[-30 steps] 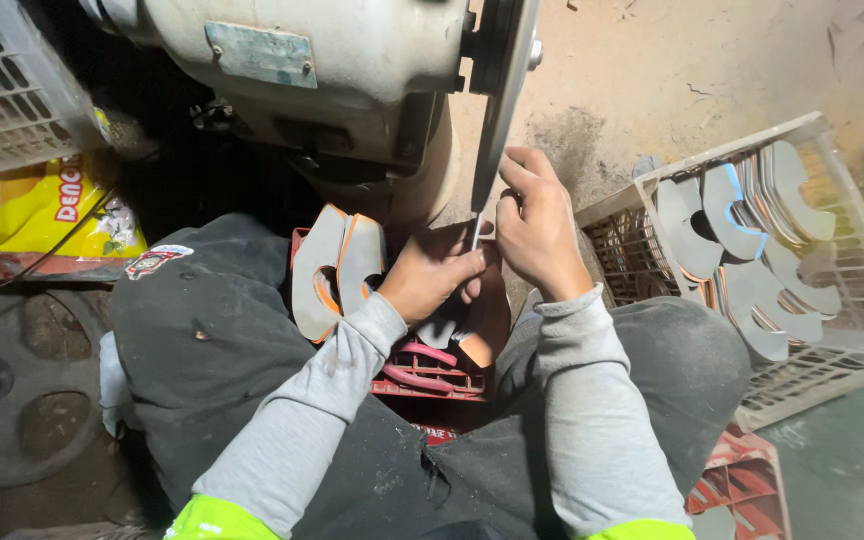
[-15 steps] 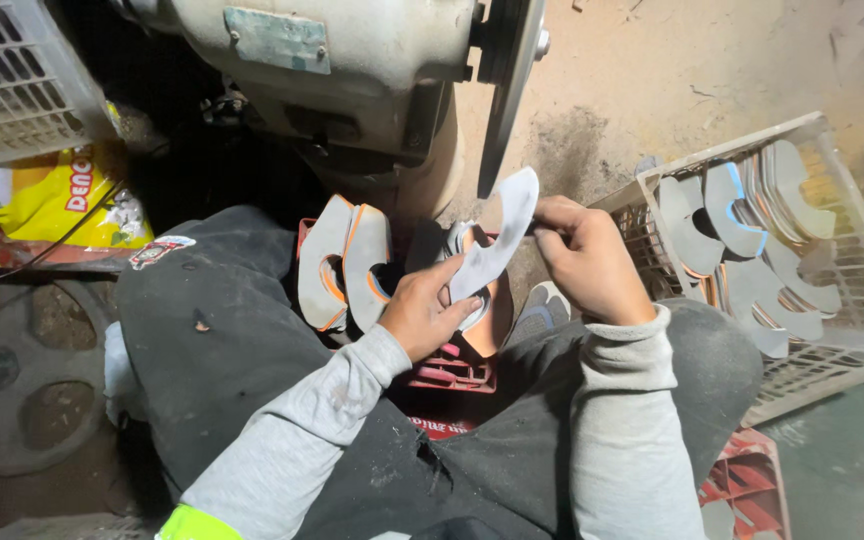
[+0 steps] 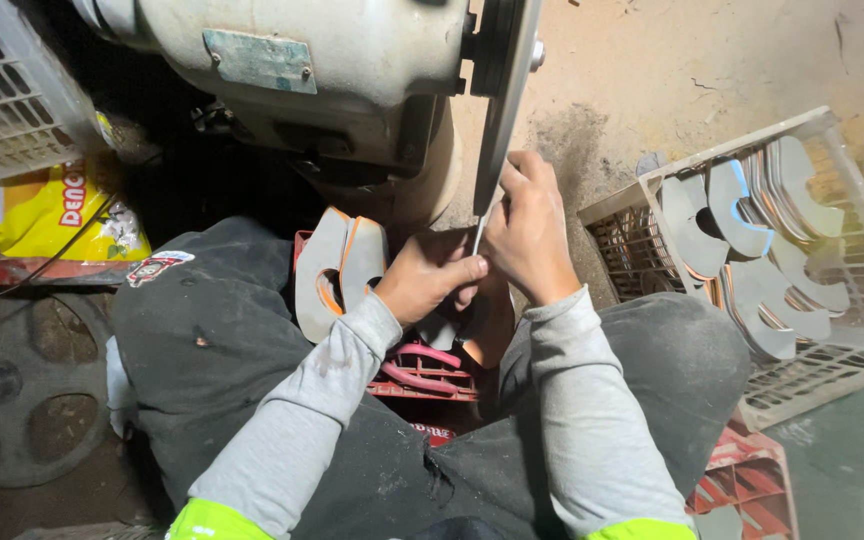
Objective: The person sits cross-legged and uses a grinding machine to smooth the edges of curved shoe sole parts. They handle each piece one at a time, pressing it against the spinning wheel, then place the finished parts into a nearby crate.
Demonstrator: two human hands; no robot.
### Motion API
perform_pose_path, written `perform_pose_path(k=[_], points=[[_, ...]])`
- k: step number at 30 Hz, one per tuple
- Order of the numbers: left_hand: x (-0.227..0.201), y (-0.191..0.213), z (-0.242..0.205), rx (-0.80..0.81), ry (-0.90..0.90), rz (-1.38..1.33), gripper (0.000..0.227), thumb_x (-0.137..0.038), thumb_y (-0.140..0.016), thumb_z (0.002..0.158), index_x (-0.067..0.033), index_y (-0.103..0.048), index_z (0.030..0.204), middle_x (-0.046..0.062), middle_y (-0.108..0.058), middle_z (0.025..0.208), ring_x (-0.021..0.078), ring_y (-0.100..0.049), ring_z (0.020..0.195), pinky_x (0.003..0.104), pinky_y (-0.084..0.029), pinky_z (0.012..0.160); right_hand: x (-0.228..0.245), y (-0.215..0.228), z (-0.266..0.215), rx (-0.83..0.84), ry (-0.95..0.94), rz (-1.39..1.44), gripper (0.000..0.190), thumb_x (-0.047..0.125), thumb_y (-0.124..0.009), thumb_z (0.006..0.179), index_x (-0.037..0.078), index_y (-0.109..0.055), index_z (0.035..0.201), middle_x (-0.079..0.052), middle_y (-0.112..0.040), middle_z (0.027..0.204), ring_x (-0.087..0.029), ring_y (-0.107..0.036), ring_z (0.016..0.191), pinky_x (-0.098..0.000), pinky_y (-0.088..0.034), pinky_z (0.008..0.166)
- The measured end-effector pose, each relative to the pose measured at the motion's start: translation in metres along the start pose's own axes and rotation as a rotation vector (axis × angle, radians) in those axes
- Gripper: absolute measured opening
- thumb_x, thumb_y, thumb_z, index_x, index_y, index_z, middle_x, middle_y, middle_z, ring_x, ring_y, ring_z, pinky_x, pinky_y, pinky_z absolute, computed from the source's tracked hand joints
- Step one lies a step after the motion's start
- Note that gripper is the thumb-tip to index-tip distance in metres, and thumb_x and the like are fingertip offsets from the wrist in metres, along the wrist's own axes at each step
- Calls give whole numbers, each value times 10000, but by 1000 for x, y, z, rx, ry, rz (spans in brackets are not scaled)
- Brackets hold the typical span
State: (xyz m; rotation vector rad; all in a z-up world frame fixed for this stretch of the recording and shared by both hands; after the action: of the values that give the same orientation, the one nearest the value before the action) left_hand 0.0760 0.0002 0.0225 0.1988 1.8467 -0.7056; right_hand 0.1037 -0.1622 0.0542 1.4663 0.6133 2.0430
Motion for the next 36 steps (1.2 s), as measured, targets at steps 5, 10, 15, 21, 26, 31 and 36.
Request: perform_pose_path(k=[5, 10, 15, 21, 26, 31, 36], points=[[8, -3, -22, 38, 69, -66, 290, -134, -681, 978, -4, -625, 1231, -8, -622, 863, 65, -576, 669, 241, -503, 582, 6, 2, -20, 38, -27, -57, 468, -43, -529, 797, -5, -683, 1237, -221, -629, 1197, -419, -563, 1158, -480, -453, 1018], [25, -17, -54, -65, 89, 300, 476, -159, -759, 893, 20, -618, 1312, 70, -677, 880, 118, -641, 648, 270, -532, 595, 6, 32, -36, 326, -56, 67, 383, 18, -586, 835, -37, -681, 1202, -214, -681, 1209, -354, -652, 1148, -411, -488, 1026], [30, -19, -73, -284, -516, 1050, 610, -169, -831, 801, 40, -563, 1307, 229, -692, 1139, 362, -696, 945, 380, -568, 815, -12, 72, -48, 604, -279, 252, 380, 4, -522, 844, -21, -700, 1179, -170, -763, 1110, -258, -739, 1053, -345, -534, 968], [21, -18, -66, -224, -471, 941, 571, -178, -809, 839, 50, -579, 1309, 231, -700, 1118, 354, -709, 906, 379, -572, 797, -8, 70, -50, 501, -327, 258, 302, 84, -580, 919, -8, -702, 1178, -140, -738, 1123, -242, -715, 1030, -340, -529, 939], [10, -1, -52, 54, 84, 596, 503, -203, -678, 926, -40, -624, 1399, 100, -648, 780, 148, -589, 583, 295, -495, 538, 0, 70, -49, 153, 107, -208, 549, 213, -758, 771, 73, -675, 1296, -171, -577, 1270, -328, -575, 1115, -387, -480, 924], [-5, 25, -26, -71, 161, 359, 288, -216, -622, 1030, 19, -716, 1168, 19, -674, 753, 63, -595, 565, 228, -488, 497, -1, 68, -51, 384, -56, -206, 189, 212, -784, 867, 63, -757, 980, -137, -684, 1007, -311, -629, 928, -405, -483, 824], [-13, 31, -26, -422, 93, 609, 296, -220, -622, 946, -32, -649, 1173, 96, -762, 864, 202, -700, 596, 318, -544, 557, -6, 58, -60, 484, -445, 82, 236, 178, -742, 842, 20, -694, 1009, -139, -725, 798, -249, -703, 708, -351, -541, 674]])
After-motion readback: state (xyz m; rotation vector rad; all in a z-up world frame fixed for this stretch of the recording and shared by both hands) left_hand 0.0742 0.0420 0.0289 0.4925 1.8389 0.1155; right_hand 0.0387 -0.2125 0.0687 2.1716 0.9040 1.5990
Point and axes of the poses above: each hand's wrist, its own z-axis towards the middle knuckle, its own y-axis out of the back of the hand, x = y × z, the point moved 1 cm from there along z, towards the middle knuckle
